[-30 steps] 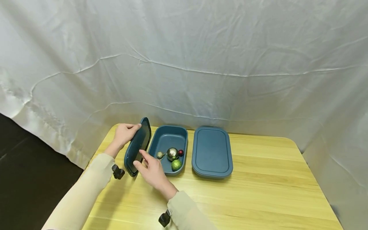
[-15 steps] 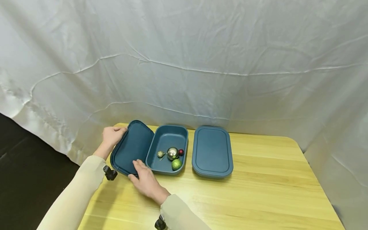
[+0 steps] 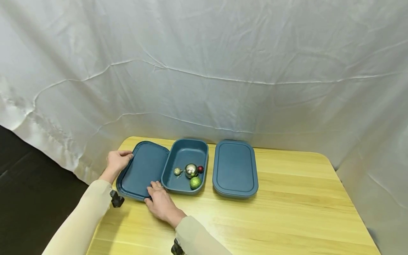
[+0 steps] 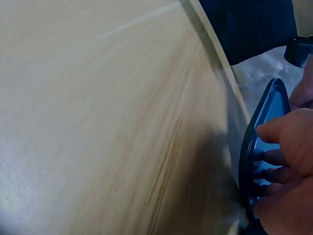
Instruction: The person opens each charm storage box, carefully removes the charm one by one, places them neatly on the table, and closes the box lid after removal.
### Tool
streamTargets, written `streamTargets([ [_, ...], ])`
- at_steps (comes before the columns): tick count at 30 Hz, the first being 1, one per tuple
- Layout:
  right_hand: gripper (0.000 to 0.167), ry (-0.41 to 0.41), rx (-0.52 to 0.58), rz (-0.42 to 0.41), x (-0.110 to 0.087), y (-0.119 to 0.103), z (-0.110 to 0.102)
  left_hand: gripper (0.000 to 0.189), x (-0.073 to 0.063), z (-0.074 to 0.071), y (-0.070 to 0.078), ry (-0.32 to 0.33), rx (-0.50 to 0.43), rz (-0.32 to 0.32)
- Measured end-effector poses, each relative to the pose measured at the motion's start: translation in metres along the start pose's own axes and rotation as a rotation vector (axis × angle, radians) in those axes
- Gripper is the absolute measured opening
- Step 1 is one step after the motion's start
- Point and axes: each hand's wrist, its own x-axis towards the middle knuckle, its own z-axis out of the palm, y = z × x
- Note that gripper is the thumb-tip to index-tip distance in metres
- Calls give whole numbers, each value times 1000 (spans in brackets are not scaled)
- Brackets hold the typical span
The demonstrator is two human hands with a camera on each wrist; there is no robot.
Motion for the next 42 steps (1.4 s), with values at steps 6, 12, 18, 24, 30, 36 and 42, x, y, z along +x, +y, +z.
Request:
streamTargets([
  [6, 46, -18, -74, -11, 4, -1, 4, 47, 1, 10, -22, -46, 159, 95],
  [12, 46, -37, -140, -24, 7, -1, 6, 62, -4, 20, -35, -116, 260, 151],
  [18, 46, -66, -197, -9, 10, -4, 9, 64, -9, 24, -44, -144, 301, 172],
  [24, 45, -73, -257, 7, 11, -8, 12, 62, -10, 27, -58, -181, 324, 178],
  [30, 51, -87, -250, 8, 9, -6, 10, 58, -20, 29, -66, -184, 447, 376],
  [36, 72, -131, -363, -19, 1, -9, 6, 62, -39, 26, -67, -206, 629, 533],
  [42, 75, -207, -441, -25, -8, -17, 7, 67, -54, 24, -68, -305, 676, 554],
])
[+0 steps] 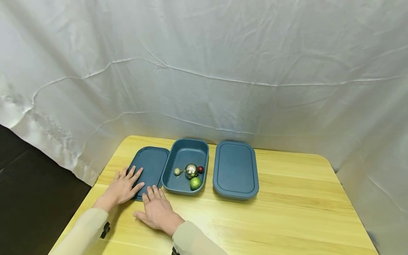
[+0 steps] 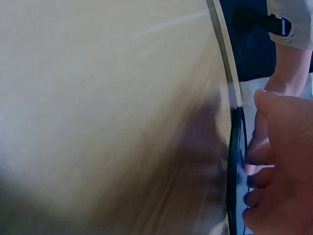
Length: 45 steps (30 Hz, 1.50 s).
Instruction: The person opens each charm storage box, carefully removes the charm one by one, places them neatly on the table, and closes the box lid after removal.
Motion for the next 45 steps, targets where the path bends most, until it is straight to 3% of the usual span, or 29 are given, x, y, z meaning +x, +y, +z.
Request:
streamTargets([
  [6, 72, -6, 21, 4, 2, -1, 4, 67, 0, 4, -1, -30, -45, -4],
  [16, 64, 19, 22, 39, 18, 3, 8, 67, 12, 9, -10, -39, -53, -33],
  [32, 61, 58, 42, 56, 32, 12, 11, 68, 27, 2, -16, -90, -45, -40],
  [45, 57, 143, 17, -12, 24, 14, 11, 68, 30, -1, -21, -62, -57, -47],
])
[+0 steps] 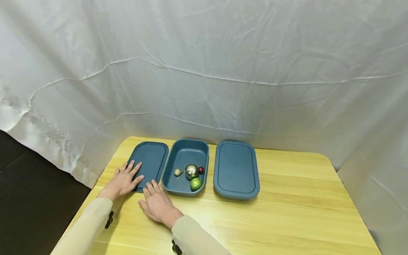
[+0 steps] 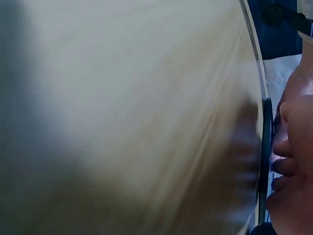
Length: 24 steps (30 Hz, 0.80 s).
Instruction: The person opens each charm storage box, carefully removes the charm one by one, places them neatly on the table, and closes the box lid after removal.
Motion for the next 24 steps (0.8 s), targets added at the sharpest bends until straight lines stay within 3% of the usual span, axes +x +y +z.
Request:
streamTargets([
  [6, 55, 115, 70, -51, -15, -2, -3, 72, 5, -8, 5, 87, -49, 20],
  [11, 47, 340, 73, -142, -28, 1, -16, 71, 9, -18, 19, 183, -137, 69],
  [15, 35, 563, 101, -221, -35, 11, -27, 65, 7, -29, 38, 270, -206, 107],
  [18, 28, 682, 135, -238, -38, 22, -36, 58, 7, -35, 56, 352, -249, 133],
  [24, 24, 800, 177, -198, -46, 51, -58, 44, 15, -34, 97, 543, -371, 167],
])
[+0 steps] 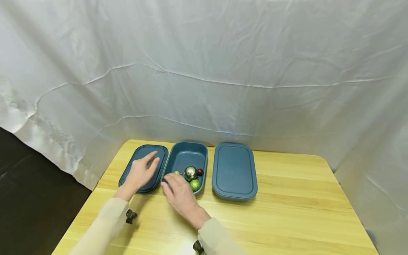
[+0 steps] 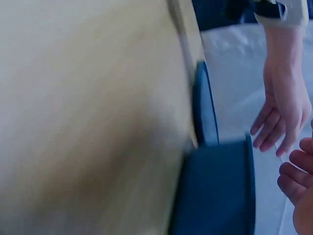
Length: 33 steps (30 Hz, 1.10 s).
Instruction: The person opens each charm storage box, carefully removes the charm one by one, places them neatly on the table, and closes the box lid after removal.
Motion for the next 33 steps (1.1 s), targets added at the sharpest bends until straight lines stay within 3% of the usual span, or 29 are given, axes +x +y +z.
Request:
streamTargets([
  [6, 24, 18, -13, 139, 1, 30, -30, 29, 8, 26, 37, 50, -171, -55],
  [13, 31, -11, -49, 344, -4, 60, -64, 20, 14, 61, 79, 73, -259, -36],
  [17, 33, 2, -77, 409, -8, 75, -79, 24, 17, 80, 104, 68, -309, -52],
  [24, 35, 0, -113, 505, -20, 99, -102, 41, 15, 110, 139, 7, -364, -63],
  [25, 36, -7, -119, 523, -22, 102, -105, 45, 15, 122, 136, 4, -375, -46],
  [31, 40, -35, -132, 611, -31, 117, -124, 53, 12, 139, 154, -136, -468, -126],
  [33, 40, -36, -136, 627, -34, 121, -130, 50, 10, 135, 164, -157, -475, -166],
])
